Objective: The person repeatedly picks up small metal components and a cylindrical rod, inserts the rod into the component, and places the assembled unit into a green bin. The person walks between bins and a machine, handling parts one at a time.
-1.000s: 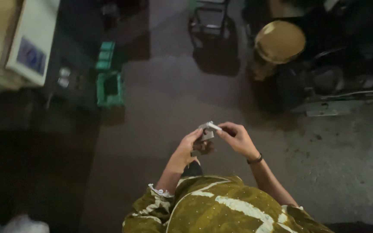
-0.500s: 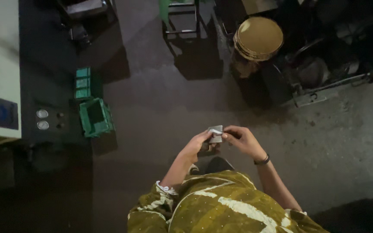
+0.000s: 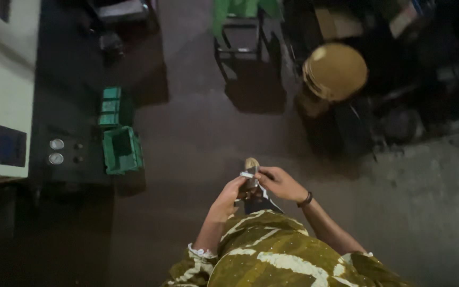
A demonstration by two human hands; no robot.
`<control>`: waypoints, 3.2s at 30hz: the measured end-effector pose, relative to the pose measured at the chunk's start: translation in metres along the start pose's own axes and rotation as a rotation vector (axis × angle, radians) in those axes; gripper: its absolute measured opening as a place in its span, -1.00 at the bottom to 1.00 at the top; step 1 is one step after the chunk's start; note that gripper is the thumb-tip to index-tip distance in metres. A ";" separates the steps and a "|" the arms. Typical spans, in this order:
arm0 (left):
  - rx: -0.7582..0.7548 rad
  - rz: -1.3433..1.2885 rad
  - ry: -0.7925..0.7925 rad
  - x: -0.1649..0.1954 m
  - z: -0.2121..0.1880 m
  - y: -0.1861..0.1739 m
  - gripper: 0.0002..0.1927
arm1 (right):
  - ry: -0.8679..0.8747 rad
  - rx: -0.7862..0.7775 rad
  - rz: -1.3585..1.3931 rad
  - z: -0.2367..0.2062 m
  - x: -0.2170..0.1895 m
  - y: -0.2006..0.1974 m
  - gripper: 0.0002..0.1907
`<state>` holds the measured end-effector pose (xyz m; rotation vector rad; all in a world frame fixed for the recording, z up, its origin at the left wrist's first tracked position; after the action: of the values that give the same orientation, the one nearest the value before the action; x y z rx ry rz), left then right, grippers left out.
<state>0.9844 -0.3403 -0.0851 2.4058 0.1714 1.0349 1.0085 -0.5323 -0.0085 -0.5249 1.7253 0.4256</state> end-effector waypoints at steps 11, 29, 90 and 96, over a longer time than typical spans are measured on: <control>0.025 0.976 1.261 0.128 0.093 -0.004 -0.28 | -0.065 -0.226 -0.101 0.149 -0.048 -0.107 -0.72; 0.173 -0.181 0.128 0.219 0.273 -0.010 -0.62 | 0.013 -0.299 0.143 0.303 -0.028 -0.232 -0.73; 0.380 -0.252 0.283 0.800 0.522 -0.397 -0.55 | 0.027 -0.477 -0.078 1.064 -0.181 -0.240 -0.73; 0.241 -0.135 0.351 0.864 0.575 -0.400 -0.52 | -0.043 -0.349 -0.096 1.124 -0.149 -0.286 -0.70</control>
<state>2.0312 0.0362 -0.0622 2.3576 0.6035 1.4337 2.1059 -0.1386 -0.1001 -0.8400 1.5841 0.6694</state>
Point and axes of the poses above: each hand's wrist, its own z-axis towards the middle knuckle, its own y-axis out of the palm, x = y × z, the point moved 1 cm from there along z, towards the middle knuckle, and after that the axes turned 8 degrees about z, right-handed, at the moved point
